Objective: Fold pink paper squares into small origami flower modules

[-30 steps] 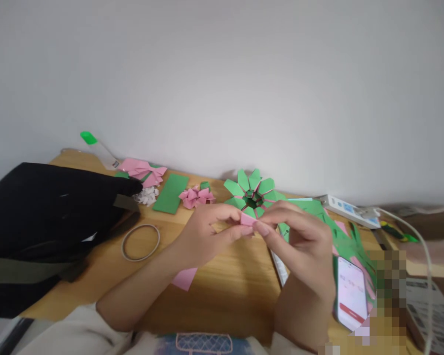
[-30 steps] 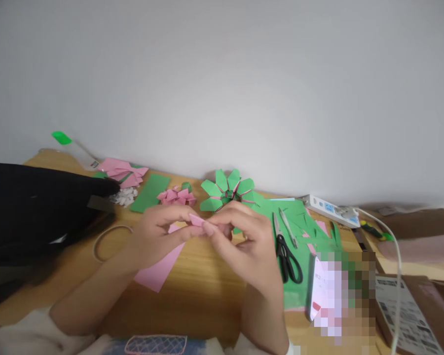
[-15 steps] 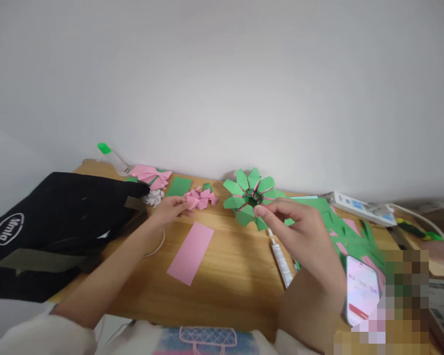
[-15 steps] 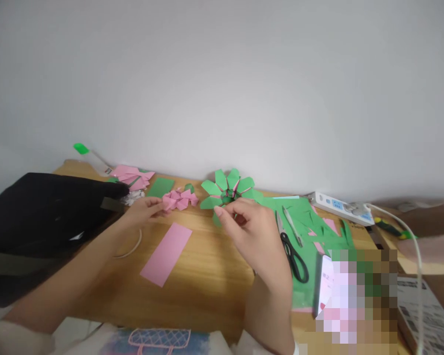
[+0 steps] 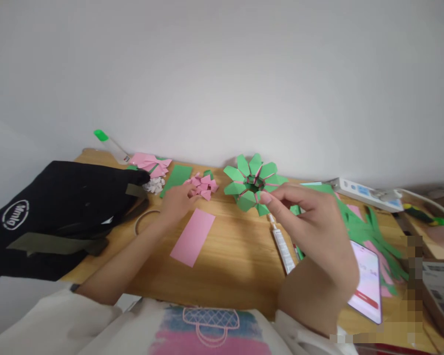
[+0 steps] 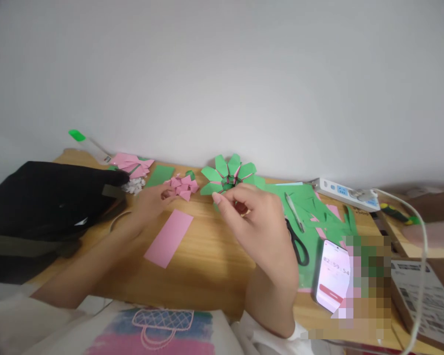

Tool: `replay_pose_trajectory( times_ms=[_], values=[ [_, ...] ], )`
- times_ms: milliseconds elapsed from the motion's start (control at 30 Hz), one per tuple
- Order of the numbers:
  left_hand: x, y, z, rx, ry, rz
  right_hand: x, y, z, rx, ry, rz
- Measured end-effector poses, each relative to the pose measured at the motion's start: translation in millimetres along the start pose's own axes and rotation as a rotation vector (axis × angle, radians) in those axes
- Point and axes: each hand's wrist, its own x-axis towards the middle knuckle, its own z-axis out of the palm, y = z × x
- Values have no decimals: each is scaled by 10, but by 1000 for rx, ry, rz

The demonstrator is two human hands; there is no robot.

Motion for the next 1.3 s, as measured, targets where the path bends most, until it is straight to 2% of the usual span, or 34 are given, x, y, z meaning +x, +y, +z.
replay_pose_trajectory(
  times_ms=[100, 167, 233, 300, 333, 433, 533, 633, 733, 900, 967, 1000, 1067, 1133, 1167, 1233, 1300],
  values=[
    [-290, -151, -78, 142, -67, 93, 4, -26, 54, 1, -25, -21],
    [-513, -248, -75, 185, -176, 198, 31, -18, 222, -54, -131, -1],
    [-720, -322, -25, 209, -244, 274, 66, 8, 513, -175, -356, 76],
    [-878, -372, 49, 241, -260, 313, 92, 47, 879, -234, -617, 191],
    [-932, -392, 88, 279, -243, 325, 98, 72, 1064, -243, -660, 221],
    [-1000, -441, 176, 291, -176, 303, 83, 172, 1506, -260, -681, 301],
    [-996, -471, 214, 214, -125, 262, 17, 305, 1688, -181, -674, 344],
    [-1002, -455, 208, 111, -75, 222, -107, 412, 1623, -4, -674, 332],
    [-1040, -362, 159, -50, -62, 177, -267, 421, 1402, 166, -592, 302],
    [-1088, -20, 8, -337, -189, 130, -444, 224, 987, 328, -406, 233],
    [-1074, 146, -50, -464, -198, 104, -458, 125, 859, 353, -296, 156],
    [-1057, 226, -75, -671, -222, 40, -456, 80, 803, 359, -232, 92],
    [-1009, 370, -116, -999, -345, -33, -443, 9, 704, 342, -126, -50],
    [-948, 493, -151, -1138, -486, -56, -417, -41, 620, 273, -69, -180],
    [-915, 548, -169, -1147, -519, -55, -400, -59, 582, 231, -62, -238],
    [-850, 651, -212, -1136, -502, -53, -357, -87, 518, 169, -77, -313],
    [-786, 752, -264, -1125, -383, -27, -304, -108, 472, 206, -57, -264]
  ],
)
